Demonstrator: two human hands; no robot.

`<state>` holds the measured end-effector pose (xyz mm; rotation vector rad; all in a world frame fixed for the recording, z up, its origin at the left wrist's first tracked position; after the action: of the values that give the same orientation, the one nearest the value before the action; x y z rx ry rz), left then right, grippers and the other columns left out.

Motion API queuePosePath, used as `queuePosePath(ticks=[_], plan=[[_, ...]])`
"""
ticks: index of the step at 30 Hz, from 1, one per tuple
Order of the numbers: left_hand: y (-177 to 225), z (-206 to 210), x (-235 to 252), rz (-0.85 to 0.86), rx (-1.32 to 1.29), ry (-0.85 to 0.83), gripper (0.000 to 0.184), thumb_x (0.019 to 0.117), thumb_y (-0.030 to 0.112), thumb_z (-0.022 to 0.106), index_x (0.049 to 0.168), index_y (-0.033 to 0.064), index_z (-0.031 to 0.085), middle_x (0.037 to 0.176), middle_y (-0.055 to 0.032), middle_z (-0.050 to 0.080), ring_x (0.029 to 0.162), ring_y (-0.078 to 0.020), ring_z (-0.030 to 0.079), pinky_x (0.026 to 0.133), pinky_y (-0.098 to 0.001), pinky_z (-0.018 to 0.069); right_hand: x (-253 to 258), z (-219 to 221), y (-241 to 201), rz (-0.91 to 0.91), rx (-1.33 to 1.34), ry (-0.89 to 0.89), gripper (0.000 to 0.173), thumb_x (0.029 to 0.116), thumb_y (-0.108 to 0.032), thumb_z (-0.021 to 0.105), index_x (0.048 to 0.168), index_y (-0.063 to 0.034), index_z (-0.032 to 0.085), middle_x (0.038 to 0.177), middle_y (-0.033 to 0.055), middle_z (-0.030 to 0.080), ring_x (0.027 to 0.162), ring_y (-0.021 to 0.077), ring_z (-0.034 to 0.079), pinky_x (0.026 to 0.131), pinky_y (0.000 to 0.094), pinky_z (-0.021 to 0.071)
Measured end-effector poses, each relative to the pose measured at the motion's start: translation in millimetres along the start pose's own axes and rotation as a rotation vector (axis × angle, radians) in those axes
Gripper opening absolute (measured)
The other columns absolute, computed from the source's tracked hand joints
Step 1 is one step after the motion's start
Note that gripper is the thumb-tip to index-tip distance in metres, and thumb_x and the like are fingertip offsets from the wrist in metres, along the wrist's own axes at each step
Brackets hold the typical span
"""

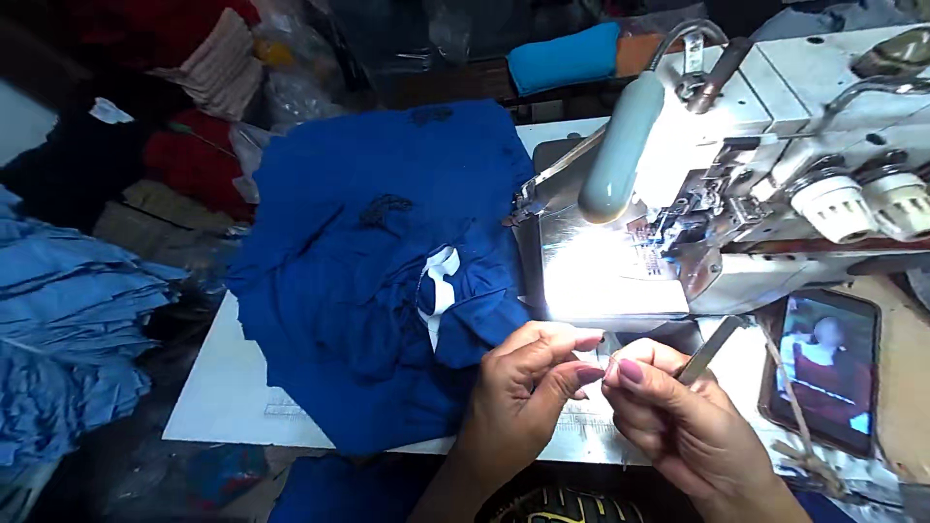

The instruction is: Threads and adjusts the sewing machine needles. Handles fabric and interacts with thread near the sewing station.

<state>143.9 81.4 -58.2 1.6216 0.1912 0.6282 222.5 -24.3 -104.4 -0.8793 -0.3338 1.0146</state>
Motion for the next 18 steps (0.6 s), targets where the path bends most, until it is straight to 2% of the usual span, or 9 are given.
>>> queuePosePath(ticks=[3,6,10,16,18], plan=[[0,2,4,-0.029,-0.051,-0.024,0.02,0.0965,0.007,0.067,0.114,-0.0006,0.074,0.101,-0.0057,0.072,0.08,-0.0082,0.07,0.073,-0.0222,0.062,1,0,-1,0.018,0.004,0.084,0.014,0.0923,-0.009,0.066,0.081,-0.0107,0.075,0.055,-0.0043,0.056,0.041,-0.0064,0.041,0.038,0.0089,0.0319],[-1,5,8,-0.046,-0.09,-0.063,0.017,0.0955,0.003,0.067,0.11,-0.0015,0.075,0.099,-0.0066,0.073,0.078,-0.0097,0.071,0.073,-0.0232,0.0628,2,4,2,-0.022,0.044,-0.059,0.013,0.0971,-0.02,0.068,0.087,-0.0131,0.073,0.061,-0.0081,0.055,0.046,-0.0084,0.042,0.042,0.0078,0.0335],[1,7,11,-0.038,-0.122,-0.099,0.015,0.095,0.0,0.067,0.108,-0.003,0.075,0.096,-0.0075,0.072,0.076,-0.0105,0.072,0.071,-0.0242,0.0636,2,5,2,-0.026,0.064,-0.091,0.013,0.0973,-0.021,0.068,0.087,-0.0129,0.073,0.061,-0.0091,0.054,0.046,-0.0085,0.042,0.041,0.0079,0.0331],[10,5,15,0.058,0.004,-0.049,0.009,0.0929,0.001,0.07,0.095,0.0008,0.078,0.089,-0.0053,0.073,0.073,-0.0087,0.07,0.067,-0.0222,0.0619,-1,7,0,-0.018,0.083,-0.125,0.014,0.0976,-0.02,0.068,0.089,-0.0108,0.073,0.064,-0.0083,0.056,0.048,-0.0092,0.042,0.042,0.0072,0.0339],[16,4,13,0.106,0.081,-0.018,0.009,0.093,0.003,0.069,0.09,0.0026,0.077,0.086,-0.0031,0.073,0.073,-0.0072,0.07,0.066,-0.0208,0.0611,-2,9,1,0.033,0.067,-0.059,0.013,0.0954,-0.016,0.069,0.084,-0.0113,0.073,0.06,-0.0084,0.054,0.046,-0.0085,0.042,0.041,0.0077,0.0337]])
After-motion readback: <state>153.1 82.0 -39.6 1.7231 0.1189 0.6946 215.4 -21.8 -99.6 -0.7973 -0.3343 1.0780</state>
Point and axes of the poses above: each hand's wrist, its own x-axis towards the middle knuckle, its own z-axis out of the palm, y = z × x, the point moved 10 cm from there along x, towards the middle knuckle
